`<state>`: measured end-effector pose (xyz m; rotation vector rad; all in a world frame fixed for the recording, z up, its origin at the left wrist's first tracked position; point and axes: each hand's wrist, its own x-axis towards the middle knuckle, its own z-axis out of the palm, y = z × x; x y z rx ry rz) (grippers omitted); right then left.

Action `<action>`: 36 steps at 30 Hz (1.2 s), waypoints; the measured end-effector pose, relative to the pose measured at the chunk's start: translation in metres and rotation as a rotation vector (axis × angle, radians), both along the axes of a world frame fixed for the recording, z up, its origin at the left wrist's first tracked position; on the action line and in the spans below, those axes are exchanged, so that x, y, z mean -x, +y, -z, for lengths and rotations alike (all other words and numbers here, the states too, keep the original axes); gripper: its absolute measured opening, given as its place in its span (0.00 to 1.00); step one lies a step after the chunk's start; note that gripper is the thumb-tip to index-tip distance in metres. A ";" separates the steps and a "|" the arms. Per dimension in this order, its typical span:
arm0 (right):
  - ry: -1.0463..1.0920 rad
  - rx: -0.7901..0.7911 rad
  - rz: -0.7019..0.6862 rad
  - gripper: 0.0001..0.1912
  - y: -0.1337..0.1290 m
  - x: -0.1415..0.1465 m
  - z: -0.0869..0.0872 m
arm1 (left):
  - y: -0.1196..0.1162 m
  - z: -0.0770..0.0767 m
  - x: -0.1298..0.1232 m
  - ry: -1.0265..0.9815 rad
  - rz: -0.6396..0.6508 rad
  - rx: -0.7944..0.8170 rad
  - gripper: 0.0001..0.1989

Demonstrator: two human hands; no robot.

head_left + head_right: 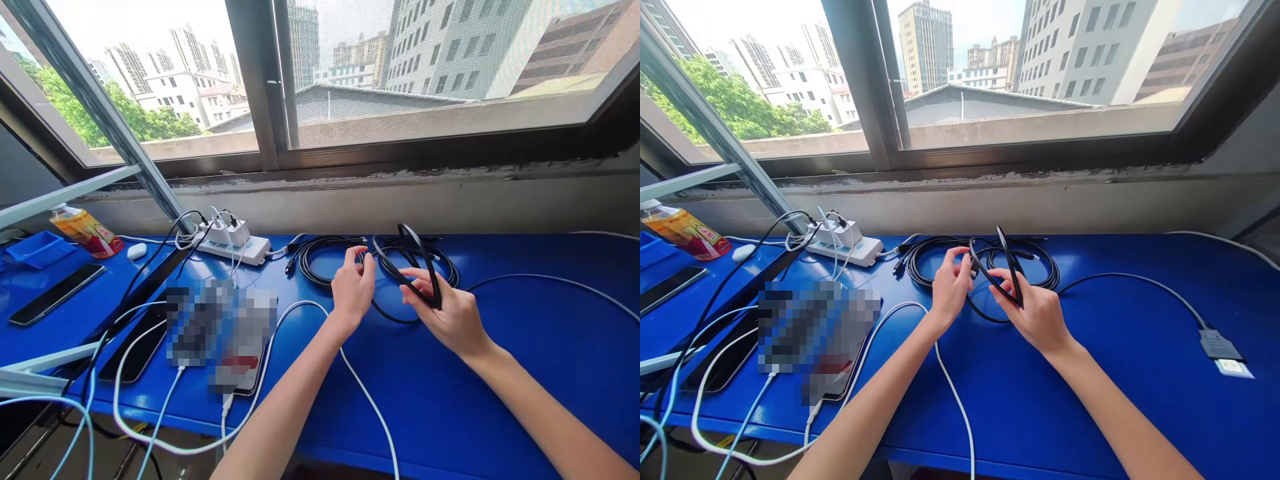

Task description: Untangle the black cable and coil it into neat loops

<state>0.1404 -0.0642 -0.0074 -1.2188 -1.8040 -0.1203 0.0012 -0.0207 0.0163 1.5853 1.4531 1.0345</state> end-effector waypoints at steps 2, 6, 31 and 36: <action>0.006 0.006 -0.025 0.28 0.000 0.000 -0.003 | 0.000 0.000 0.001 0.009 -0.010 0.044 0.11; -0.024 0.019 -0.179 0.27 -0.003 0.001 -0.007 | 0.002 0.002 0.001 -0.073 -0.005 0.095 0.12; -0.146 -0.256 -0.046 0.12 -0.009 -0.002 -0.013 | 0.005 0.001 0.000 -0.277 0.062 0.102 0.08; 0.022 -0.285 0.124 0.11 -0.012 -0.009 -0.015 | 0.002 0.002 -0.001 -0.280 0.068 0.126 0.08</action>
